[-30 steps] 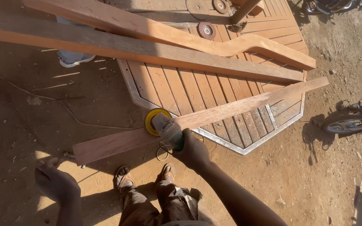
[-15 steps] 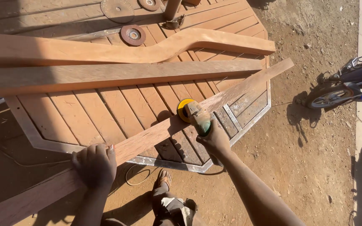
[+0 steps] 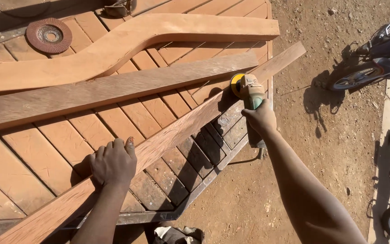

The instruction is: Sanding a wooden plank using an angle grinder with a sanding disc attachment

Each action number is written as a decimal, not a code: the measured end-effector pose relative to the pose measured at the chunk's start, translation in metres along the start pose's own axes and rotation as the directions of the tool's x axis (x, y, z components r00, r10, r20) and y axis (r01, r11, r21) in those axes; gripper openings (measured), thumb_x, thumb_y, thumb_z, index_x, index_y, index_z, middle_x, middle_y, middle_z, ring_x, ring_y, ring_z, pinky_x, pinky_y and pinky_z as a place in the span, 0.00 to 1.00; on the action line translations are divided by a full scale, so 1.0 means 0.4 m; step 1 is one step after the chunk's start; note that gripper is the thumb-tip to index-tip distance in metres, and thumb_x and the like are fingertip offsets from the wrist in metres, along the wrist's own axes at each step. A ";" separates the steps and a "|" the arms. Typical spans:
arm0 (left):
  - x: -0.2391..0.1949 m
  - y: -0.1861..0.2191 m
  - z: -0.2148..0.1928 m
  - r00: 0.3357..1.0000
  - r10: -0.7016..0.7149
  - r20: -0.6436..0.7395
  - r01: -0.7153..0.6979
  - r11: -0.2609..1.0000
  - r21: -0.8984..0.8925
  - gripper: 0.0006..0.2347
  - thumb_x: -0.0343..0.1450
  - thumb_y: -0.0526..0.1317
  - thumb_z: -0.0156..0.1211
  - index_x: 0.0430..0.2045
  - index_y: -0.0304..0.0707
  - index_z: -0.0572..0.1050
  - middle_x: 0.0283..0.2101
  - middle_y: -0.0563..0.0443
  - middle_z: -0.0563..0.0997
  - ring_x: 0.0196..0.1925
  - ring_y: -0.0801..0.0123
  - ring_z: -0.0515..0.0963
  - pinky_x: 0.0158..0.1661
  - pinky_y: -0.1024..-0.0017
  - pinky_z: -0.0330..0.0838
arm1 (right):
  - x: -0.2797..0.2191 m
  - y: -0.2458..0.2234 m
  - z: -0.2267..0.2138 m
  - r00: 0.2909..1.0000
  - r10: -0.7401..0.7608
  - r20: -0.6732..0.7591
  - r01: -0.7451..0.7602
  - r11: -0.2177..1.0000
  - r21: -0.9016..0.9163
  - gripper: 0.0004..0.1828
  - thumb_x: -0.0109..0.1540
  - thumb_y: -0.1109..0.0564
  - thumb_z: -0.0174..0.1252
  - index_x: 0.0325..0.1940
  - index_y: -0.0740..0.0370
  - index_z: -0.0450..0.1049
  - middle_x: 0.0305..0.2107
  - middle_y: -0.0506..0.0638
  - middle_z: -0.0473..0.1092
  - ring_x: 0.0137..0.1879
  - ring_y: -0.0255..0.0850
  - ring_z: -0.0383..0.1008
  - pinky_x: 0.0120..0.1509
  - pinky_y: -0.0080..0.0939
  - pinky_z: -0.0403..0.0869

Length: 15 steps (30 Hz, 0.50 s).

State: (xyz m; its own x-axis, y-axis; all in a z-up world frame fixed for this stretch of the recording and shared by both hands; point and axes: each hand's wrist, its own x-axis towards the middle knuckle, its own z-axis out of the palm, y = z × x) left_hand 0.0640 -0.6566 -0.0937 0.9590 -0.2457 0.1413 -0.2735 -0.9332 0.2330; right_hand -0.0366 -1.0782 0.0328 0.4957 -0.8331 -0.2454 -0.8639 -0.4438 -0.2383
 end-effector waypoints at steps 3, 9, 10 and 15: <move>0.002 -0.014 0.003 1.000 -0.005 -0.009 0.005 0.999 0.045 0.21 0.80 0.60 0.45 0.29 0.49 0.78 0.28 0.53 0.80 0.37 0.59 0.82 0.46 0.58 0.71 | -0.066 -0.053 0.011 0.999 0.037 0.024 -0.038 0.997 0.066 0.37 0.52 0.41 0.69 0.56 0.60 0.60 0.44 0.74 0.74 0.55 0.71 0.76 0.59 0.70 0.73; -0.005 -0.030 0.031 0.999 0.020 -0.046 -0.014 0.993 0.114 0.20 0.83 0.59 0.43 0.28 0.53 0.77 0.28 0.56 0.79 0.37 0.65 0.82 0.48 0.63 0.72 | -0.311 -0.134 0.033 0.961 -0.112 0.253 0.114 0.993 0.006 0.36 0.53 0.44 0.67 0.56 0.59 0.58 0.41 0.71 0.75 0.51 0.71 0.77 0.55 0.72 0.76; -0.009 -0.034 0.028 1.000 -0.007 -0.009 0.008 0.994 0.106 0.20 0.83 0.58 0.42 0.30 0.52 0.77 0.30 0.56 0.80 0.38 0.64 0.83 0.49 0.62 0.72 | -0.345 -0.139 0.048 0.935 -0.156 0.320 0.178 0.983 -0.040 0.39 0.51 0.39 0.68 0.57 0.55 0.58 0.40 0.66 0.75 0.50 0.68 0.79 0.54 0.70 0.77; -0.005 -0.026 -0.004 1.000 -0.022 -0.005 0.022 0.998 0.063 0.20 0.84 0.56 0.42 0.31 0.49 0.76 0.30 0.53 0.80 0.38 0.60 0.83 0.48 0.60 0.73 | -0.348 -0.089 0.033 0.873 -0.332 0.358 0.371 0.928 -0.044 0.37 0.53 0.37 0.67 0.56 0.55 0.60 0.43 0.63 0.74 0.48 0.68 0.79 0.52 0.73 0.78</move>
State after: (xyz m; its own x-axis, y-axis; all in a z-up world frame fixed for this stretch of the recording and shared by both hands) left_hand 0.0647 -0.6461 -0.0950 0.9643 -0.2242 0.1406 -0.2471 -0.9531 0.1747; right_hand -0.0735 -0.9420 0.0631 0.7513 -0.4615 -0.4717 -0.6215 -0.7351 -0.2707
